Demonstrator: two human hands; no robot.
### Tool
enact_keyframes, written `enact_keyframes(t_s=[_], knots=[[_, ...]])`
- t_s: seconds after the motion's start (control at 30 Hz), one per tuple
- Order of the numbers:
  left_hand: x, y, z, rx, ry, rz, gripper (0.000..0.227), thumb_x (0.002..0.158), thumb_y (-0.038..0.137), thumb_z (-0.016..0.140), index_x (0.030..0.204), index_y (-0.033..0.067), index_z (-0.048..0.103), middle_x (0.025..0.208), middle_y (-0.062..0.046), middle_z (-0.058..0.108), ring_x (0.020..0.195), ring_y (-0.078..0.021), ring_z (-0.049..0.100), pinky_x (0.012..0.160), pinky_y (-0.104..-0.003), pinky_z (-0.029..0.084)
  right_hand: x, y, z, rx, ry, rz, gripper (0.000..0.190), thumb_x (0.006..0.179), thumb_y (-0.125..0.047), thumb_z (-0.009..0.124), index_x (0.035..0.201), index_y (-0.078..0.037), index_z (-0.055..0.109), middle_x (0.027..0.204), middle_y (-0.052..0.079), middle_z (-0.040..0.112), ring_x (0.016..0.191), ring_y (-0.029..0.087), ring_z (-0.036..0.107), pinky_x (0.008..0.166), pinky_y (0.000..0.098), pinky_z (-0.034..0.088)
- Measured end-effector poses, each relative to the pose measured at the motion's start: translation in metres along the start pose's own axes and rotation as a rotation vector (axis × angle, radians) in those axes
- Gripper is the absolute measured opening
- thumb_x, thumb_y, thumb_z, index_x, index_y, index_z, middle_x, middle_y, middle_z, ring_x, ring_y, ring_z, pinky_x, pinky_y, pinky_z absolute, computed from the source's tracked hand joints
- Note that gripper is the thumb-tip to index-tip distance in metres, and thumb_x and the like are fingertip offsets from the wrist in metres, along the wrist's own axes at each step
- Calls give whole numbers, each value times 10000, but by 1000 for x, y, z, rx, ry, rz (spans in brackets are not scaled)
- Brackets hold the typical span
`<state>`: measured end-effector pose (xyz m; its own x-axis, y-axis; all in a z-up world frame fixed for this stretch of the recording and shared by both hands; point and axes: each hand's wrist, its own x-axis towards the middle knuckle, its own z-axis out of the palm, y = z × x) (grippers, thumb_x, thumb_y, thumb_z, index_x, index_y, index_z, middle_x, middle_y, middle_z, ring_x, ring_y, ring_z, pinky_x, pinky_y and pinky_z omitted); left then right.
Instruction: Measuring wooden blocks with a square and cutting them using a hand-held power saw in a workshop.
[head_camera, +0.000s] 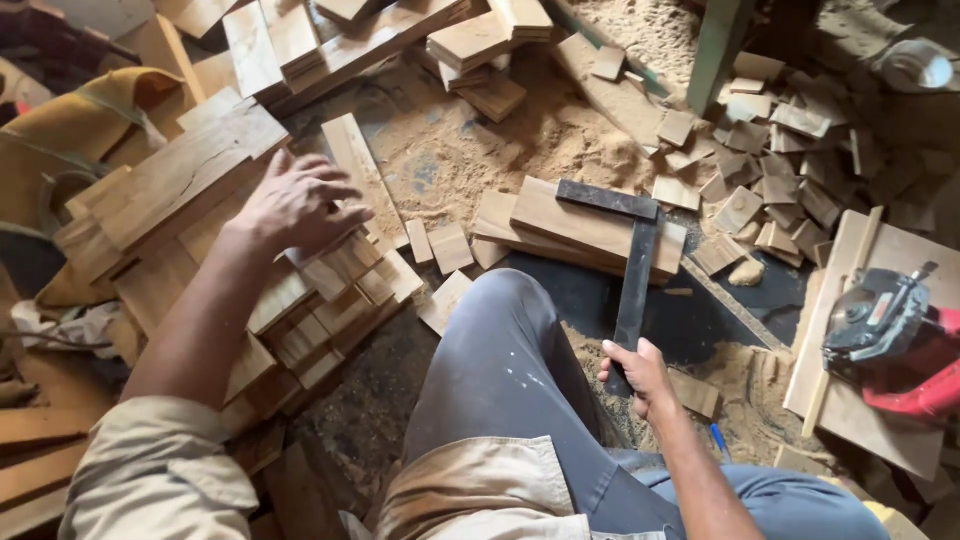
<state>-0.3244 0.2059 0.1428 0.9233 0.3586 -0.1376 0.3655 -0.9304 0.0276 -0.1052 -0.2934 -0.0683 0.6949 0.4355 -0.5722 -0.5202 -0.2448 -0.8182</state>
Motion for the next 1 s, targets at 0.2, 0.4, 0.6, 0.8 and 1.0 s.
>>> enact_keyframes(t_s=[0.2, 0.4, 0.6, 0.8, 1.0], knots=[[-2, -3, 11, -52, -66, -50, 554, 990, 657, 454, 1175, 244, 773, 1418, 7, 633, 1418, -176, 453, 1259, -581, 107, 7, 4, -1, 23, -3, 22, 241, 896, -155, 737, 973, -11, 559, 723, 114, 630, 554, 187, 638, 497, 333, 565], [1, 5, 15, -15, -83, -42, 497, 962, 608, 535, 1224, 242, 746, 1405, -2, 629, 1389, -208, 457, 1212, -580, 148, 2, -2, 5, 22, 51, 2, 248, 909, -148, 725, 987, -12, 532, 737, 110, 627, 568, 191, 647, 484, 341, 559], [28, 86, -5, 11, 62, 88, 499, 962, 563, 616, 1274, 185, 709, 1292, -79, 672, 1242, -256, 540, 1102, -544, 276, 2, -11, 15, -4, 99, -4, 252, 920, -130, 714, 973, -17, 496, 745, 118, 624, 575, 194, 643, 469, 351, 550], [67, 184, 22, -240, 122, -13, 491, 982, 553, 614, 1254, 155, 704, 1156, -97, 699, 1084, -253, 607, 980, -427, 441, 5, -10, 13, -1, 114, -4, 242, 916, -142, 718, 972, -33, 510, 750, 105, 627, 573, 189, 643, 466, 346, 547], [144, 186, 154, -592, 241, -301, 437, 927, 421, 650, 1229, 110, 705, 1255, -162, 675, 1176, -313, 610, 998, -446, 503, 10, -2, 11, -52, 125, -23, 238, 905, -150, 728, 969, -24, 535, 758, 98, 641, 581, 188, 657, 474, 337, 546]])
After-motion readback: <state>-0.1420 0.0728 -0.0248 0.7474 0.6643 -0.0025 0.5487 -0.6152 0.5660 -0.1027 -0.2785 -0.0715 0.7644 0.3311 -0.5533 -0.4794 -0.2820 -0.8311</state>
